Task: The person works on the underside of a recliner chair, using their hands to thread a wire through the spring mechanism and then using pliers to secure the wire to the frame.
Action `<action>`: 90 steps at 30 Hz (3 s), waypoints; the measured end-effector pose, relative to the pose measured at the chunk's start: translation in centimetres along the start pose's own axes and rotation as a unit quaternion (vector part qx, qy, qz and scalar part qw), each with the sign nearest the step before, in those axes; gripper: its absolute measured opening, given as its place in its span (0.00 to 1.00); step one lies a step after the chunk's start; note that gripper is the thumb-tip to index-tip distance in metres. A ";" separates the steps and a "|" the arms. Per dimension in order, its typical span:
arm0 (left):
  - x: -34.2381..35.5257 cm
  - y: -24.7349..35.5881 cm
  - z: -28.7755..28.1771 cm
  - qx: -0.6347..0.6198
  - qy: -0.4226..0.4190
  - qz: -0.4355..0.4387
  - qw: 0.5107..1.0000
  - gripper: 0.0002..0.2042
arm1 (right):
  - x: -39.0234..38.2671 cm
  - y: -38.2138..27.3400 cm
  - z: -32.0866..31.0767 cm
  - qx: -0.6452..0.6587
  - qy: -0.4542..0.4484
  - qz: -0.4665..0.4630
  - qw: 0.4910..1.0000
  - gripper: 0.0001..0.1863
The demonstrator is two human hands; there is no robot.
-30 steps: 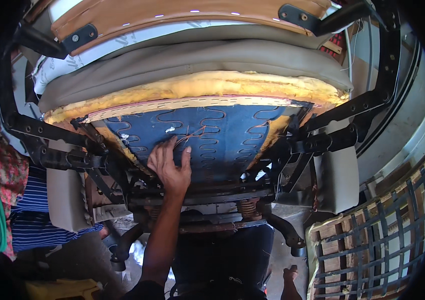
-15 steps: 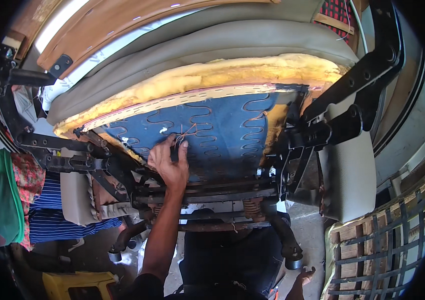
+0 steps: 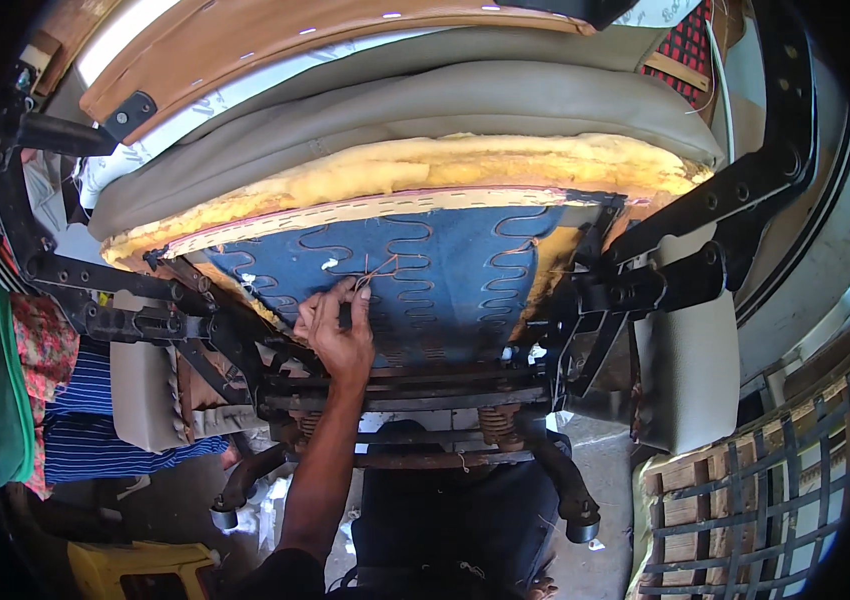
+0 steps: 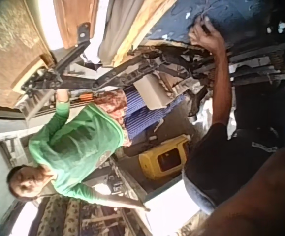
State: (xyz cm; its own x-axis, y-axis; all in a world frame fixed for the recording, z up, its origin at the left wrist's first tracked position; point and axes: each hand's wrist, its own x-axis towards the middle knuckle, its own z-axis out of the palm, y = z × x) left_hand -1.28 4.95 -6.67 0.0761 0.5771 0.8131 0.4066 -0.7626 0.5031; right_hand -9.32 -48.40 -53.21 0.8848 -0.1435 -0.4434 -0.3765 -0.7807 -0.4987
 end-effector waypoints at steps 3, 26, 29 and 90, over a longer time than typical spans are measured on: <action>0.2 -0.8 0.0 -0.040 -0.012 -0.007 0.999 0.08 | 0.2 -1.0 0.6 0.049 -0.045 0.022 0.998 0.28; 0.2 -1.3 -0.1 -0.502 -0.159 -0.386 0.758 0.16 | -14.2 -24.8 -41.1 0.814 -0.098 -0.050 0.571 0.18; 0.4 -1.0 0.7 -0.525 -0.200 -0.438 0.702 0.18 | -19.4 -35.2 -46.0 0.568 -0.231 -0.262 0.745 0.22; 2.4 -1.8 -2.2 -0.203 0.082 -0.110 0.969 0.06 | -17.9 -68.0 -30.1 -0.351 0.125 -0.752 0.543 0.28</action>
State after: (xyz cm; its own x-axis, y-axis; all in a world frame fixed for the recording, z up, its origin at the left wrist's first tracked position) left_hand -3.82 7.02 -4.98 -0.1302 0.7101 0.6920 0.0013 -0.6978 0.7163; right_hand 8.73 -11.08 11.07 0.0888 0.9685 0.2325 0.9446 -0.1559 0.2890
